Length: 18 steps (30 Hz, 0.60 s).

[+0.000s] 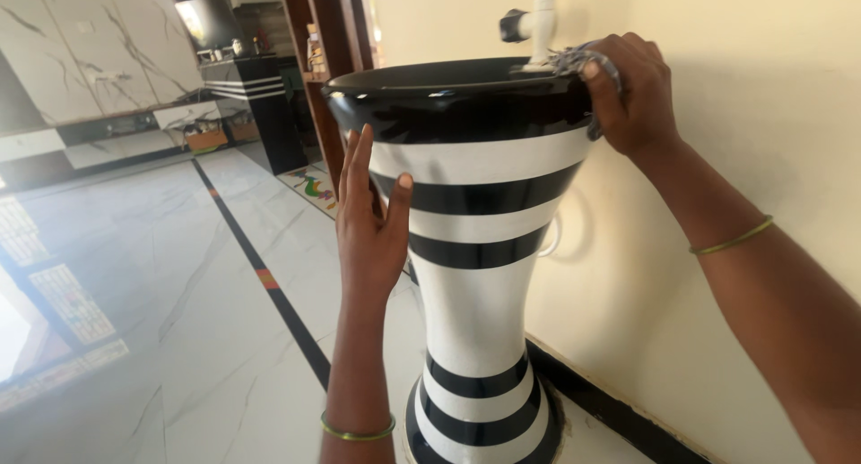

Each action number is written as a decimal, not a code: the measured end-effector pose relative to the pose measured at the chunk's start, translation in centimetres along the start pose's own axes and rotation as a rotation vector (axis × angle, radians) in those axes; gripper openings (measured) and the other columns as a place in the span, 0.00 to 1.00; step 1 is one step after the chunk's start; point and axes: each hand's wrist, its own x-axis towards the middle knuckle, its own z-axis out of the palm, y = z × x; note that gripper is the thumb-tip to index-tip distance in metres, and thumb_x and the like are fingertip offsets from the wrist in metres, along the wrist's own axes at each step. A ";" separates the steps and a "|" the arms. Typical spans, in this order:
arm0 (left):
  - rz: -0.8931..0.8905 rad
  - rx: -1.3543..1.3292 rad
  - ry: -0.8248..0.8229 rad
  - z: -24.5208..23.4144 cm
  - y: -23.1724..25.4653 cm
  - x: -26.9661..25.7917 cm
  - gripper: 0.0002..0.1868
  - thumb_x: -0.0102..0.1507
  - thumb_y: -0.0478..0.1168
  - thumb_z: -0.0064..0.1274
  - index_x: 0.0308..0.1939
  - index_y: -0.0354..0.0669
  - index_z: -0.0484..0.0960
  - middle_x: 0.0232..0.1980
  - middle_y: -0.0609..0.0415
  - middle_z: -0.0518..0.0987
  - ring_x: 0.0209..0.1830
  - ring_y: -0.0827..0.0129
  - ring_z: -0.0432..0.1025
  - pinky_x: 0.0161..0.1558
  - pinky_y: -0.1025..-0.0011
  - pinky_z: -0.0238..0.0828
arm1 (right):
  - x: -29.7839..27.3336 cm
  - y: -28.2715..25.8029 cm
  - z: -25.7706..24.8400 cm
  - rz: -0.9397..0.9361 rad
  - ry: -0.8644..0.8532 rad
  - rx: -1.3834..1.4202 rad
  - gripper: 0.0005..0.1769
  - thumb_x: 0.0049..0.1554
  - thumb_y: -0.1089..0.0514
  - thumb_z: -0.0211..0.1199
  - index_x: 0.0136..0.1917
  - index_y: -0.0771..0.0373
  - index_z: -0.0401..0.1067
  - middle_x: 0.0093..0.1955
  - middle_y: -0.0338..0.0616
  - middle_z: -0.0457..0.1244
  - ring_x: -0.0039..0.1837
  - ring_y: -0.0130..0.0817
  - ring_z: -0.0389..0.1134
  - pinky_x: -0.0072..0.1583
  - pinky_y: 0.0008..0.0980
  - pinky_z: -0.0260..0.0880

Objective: The person scrubs the inside of a black pedestal sink with a cloth, then wipes the faucet and the exterior of the sink.

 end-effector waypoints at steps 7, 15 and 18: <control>0.165 0.204 -0.104 2.0 0.4 -0.3 0.38 0.65 0.49 0.56 0.77 0.59 0.59 0.85 0.48 0.47 0.78 0.48 0.58 0.56 0.56 0.79 | -1.8 4.8 1.9 0.527 0.092 0.619 0.21 0.71 0.46 0.48 0.49 0.66 0.69 0.41 0.36 0.61 0.45 0.27 0.59 0.49 0.34 0.62; 0.193 0.281 -0.107 1.6 0.3 0.0 0.39 0.63 0.50 0.59 0.77 0.58 0.61 0.83 0.48 0.50 0.73 0.49 0.66 0.60 0.52 0.73 | -0.9 0.8 3.4 0.420 0.289 0.181 0.23 0.73 0.46 0.52 0.51 0.68 0.73 0.45 0.47 0.60 0.51 0.35 0.62 0.55 0.39 0.63; 0.231 0.269 -0.084 1.8 0.1 -0.1 0.37 0.64 0.48 0.58 0.77 0.56 0.63 0.83 0.46 0.51 0.73 0.48 0.66 0.61 0.52 0.73 | 0.1 -3.8 4.8 0.299 0.327 -0.215 0.20 0.74 0.47 0.51 0.49 0.64 0.71 0.45 0.48 0.62 0.56 0.43 0.61 0.66 0.51 0.58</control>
